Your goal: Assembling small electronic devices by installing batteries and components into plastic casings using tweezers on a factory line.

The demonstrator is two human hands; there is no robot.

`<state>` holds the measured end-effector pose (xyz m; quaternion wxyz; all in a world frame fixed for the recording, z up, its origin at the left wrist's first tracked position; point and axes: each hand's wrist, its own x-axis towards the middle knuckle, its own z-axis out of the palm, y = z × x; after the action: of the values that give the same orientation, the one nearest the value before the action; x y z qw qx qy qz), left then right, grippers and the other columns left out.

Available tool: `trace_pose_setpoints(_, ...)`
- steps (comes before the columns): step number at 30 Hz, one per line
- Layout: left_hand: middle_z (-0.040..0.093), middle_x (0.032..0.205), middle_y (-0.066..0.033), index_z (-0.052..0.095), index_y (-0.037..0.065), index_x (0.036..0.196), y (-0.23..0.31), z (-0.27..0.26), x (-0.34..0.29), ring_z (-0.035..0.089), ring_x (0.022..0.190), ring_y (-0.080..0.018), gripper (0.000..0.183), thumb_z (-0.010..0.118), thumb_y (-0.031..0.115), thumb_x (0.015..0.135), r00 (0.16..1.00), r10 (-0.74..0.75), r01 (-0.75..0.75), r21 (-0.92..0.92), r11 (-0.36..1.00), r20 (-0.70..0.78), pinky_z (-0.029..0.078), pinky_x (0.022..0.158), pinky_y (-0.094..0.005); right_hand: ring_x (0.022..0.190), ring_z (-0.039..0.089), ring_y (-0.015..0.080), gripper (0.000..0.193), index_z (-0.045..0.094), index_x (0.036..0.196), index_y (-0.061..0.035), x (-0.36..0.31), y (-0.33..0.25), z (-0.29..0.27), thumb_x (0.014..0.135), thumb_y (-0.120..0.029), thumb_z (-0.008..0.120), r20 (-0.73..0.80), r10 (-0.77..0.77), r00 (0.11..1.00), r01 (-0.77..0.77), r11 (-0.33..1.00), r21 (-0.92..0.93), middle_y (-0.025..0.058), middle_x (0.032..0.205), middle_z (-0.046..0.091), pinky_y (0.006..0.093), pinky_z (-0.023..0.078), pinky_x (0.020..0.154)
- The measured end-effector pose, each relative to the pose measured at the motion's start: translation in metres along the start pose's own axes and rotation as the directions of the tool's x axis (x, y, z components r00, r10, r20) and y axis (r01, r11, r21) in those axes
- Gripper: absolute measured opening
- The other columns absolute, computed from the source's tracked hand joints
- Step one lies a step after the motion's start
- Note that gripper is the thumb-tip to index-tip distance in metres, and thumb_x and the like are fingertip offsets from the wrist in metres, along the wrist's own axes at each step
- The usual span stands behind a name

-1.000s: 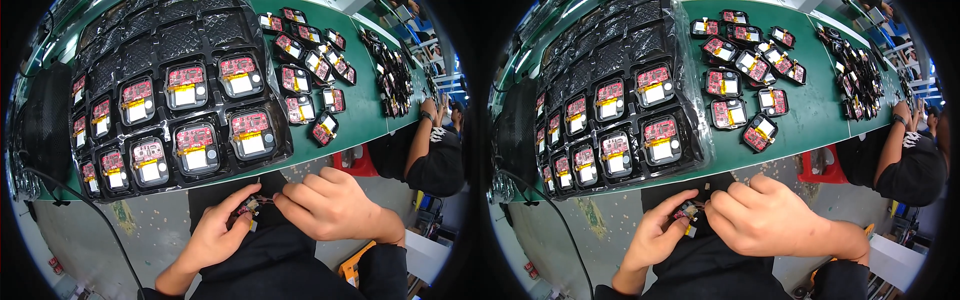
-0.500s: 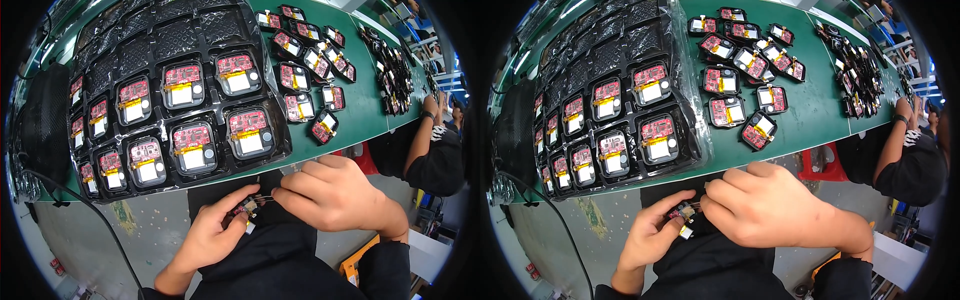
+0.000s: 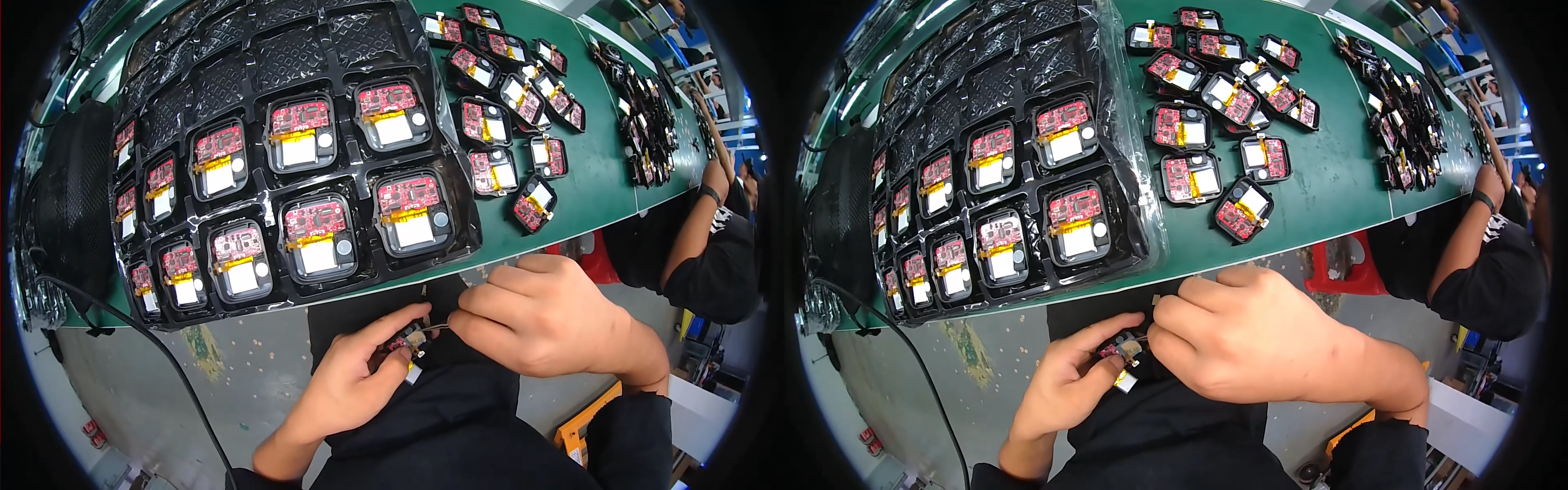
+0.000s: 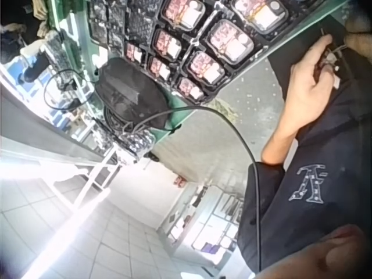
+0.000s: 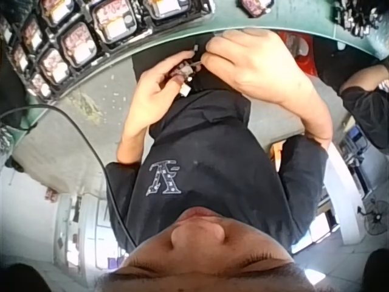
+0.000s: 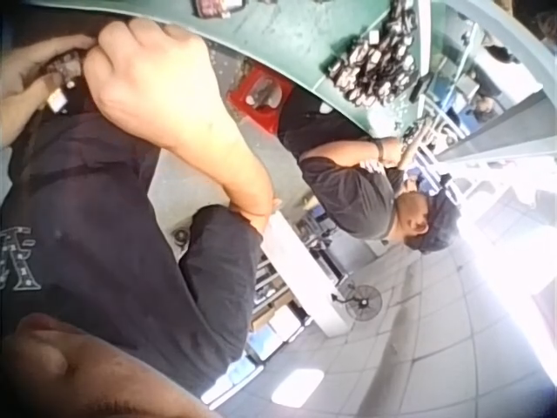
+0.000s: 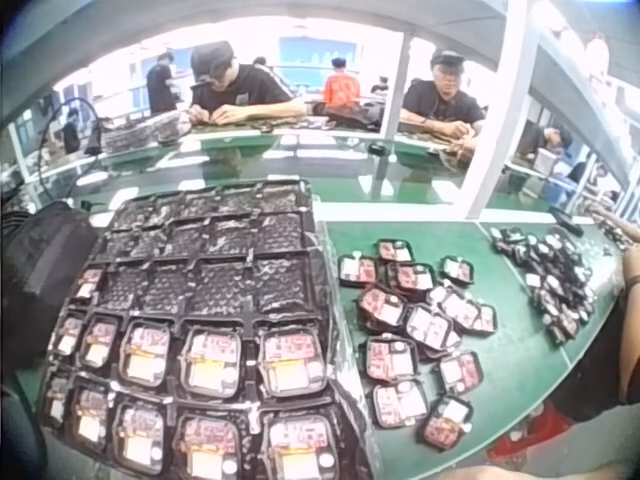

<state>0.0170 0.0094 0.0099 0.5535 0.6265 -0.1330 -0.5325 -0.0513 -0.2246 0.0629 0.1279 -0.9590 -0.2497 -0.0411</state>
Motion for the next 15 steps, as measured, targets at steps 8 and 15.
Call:
trace_pose_setpoints(8,0.066,0.099,0.0001,0.058,0.000,0.142,-0.0008,-0.0034,-0.0002,0.052,0.081,-0.0028,0.049,0.054,-0.009,0.095,1.000,-0.017,0.017,0.032,0.999,0.006,0.044,0.070,-0.0196,0.068,0.057,0.0129,0.012,0.060,0.074,-0.0094,0.0003,0.0011,0.0047,0.070,-0.017,0.069,0.030,-0.004,1.000,0.003,0.999,0.035,-0.0008,0.074,0.049,0.0284,0.046,0.053)
trace_pose_setpoints(15,0.064,0.076,-0.0014,0.058,0.006,0.143,-0.0029,-0.0002,0.0019,0.047,0.065,-0.0028,0.048,0.055,0.000,0.096,0.997,0.078,-0.077,0.048,0.996,-0.026,0.044,0.059,-0.0225,0.066,0.055,0.0135,0.013,0.063,0.077,-0.0084,0.0001,-0.0005,-0.0049,0.070,-0.017,0.069,-0.020,0.003,1.000,-0.003,0.999,-0.043,-0.0006,0.074,0.047,0.0287,0.042,0.051)
